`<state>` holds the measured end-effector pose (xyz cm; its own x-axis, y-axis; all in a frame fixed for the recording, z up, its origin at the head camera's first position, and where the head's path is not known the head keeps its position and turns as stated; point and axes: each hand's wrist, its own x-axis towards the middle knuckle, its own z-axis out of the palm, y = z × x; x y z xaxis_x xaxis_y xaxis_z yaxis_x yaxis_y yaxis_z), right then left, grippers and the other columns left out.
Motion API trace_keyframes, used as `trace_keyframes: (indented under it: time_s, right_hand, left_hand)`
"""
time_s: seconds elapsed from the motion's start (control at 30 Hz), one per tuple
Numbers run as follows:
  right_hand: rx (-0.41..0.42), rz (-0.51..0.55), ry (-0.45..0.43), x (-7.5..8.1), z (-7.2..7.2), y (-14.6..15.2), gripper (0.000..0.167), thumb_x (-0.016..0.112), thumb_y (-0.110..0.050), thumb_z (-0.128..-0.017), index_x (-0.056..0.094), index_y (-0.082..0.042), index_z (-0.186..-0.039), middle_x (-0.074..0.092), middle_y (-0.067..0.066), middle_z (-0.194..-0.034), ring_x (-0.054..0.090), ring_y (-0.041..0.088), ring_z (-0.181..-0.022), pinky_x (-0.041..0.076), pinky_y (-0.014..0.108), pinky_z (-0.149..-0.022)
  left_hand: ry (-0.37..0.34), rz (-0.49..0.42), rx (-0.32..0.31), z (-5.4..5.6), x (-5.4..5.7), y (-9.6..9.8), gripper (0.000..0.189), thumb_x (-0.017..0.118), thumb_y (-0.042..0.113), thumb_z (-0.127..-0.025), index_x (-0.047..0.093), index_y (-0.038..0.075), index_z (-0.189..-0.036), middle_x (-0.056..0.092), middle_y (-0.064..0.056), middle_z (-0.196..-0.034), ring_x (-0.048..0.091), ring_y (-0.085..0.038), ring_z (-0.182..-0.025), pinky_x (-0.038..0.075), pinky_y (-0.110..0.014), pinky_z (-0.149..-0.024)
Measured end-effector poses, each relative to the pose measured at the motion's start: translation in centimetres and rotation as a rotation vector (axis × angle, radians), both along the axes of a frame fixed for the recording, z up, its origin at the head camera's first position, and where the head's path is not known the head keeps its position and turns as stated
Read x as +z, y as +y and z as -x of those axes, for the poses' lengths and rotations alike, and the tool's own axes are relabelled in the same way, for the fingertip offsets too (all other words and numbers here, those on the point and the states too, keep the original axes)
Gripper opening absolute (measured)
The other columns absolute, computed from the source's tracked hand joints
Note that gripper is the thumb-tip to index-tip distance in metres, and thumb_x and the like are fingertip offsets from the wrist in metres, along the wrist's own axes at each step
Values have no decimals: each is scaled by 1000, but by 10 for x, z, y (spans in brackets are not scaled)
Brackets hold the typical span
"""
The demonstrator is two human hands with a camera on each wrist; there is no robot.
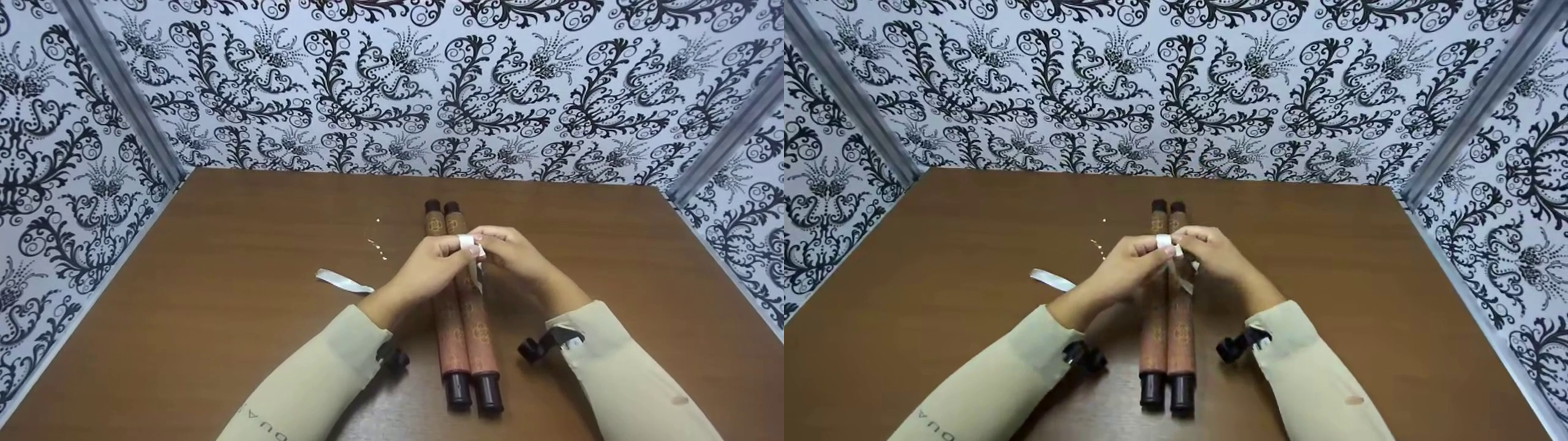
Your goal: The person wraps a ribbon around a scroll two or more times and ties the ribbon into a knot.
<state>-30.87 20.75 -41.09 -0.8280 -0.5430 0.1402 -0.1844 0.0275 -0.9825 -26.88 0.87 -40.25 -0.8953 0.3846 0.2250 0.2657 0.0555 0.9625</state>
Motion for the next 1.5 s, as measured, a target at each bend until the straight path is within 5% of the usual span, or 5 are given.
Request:
trace_keyframes:
  time_s: [0.2,0.37,0.47,0.8,1.5]
  right_hand:
    - [125,178,-83,-7,1,2,34,42,-16,-108,75,-23,-103,70,-12,-95,62,3,-89,52,24,-84]
    - [194,227,-142,-9,-1,2,32,46,-36,-110,75,-24,-109,72,-10,-101,65,6,-94,53,26,-84]
    - [254,234,-153,-11,-1,1,34,46,-39,-110,74,-21,-113,73,-8,-102,66,8,-92,54,26,-80]
    - [287,91,-66,-18,3,2,19,56,-1,-100,70,-12,-104,67,-5,-99,62,8,-91,54,22,-81]
    - [184,-3,-27,-19,6,2,12,67,-3,-96,67,-14,-99,67,-6,-91,66,7,-81,55,21,-72]
  left_hand:
    - [17,3,46,1,-1,1,22,65,17,-101,78,-1,-107,76,-8,-103,60,-4,-86,48,-18,-77]
    - [-12,-32,56,0,-1,-1,24,64,18,-103,76,-3,-104,58,3,-66,47,-6,-60,37,-19,-56]
    - [-29,-52,64,1,-2,-1,24,63,19,-104,75,-3,-103,48,7,-58,41,-6,-53,34,-19,-51]
    - [14,-42,131,5,-6,-3,24,63,15,-102,77,0,-115,73,-4,-90,59,-7,-78,47,-19,-70]
    - [-2,39,321,11,-11,-5,22,62,23,-102,77,8,-107,73,-2,-100,61,-13,-92,51,-32,-90]
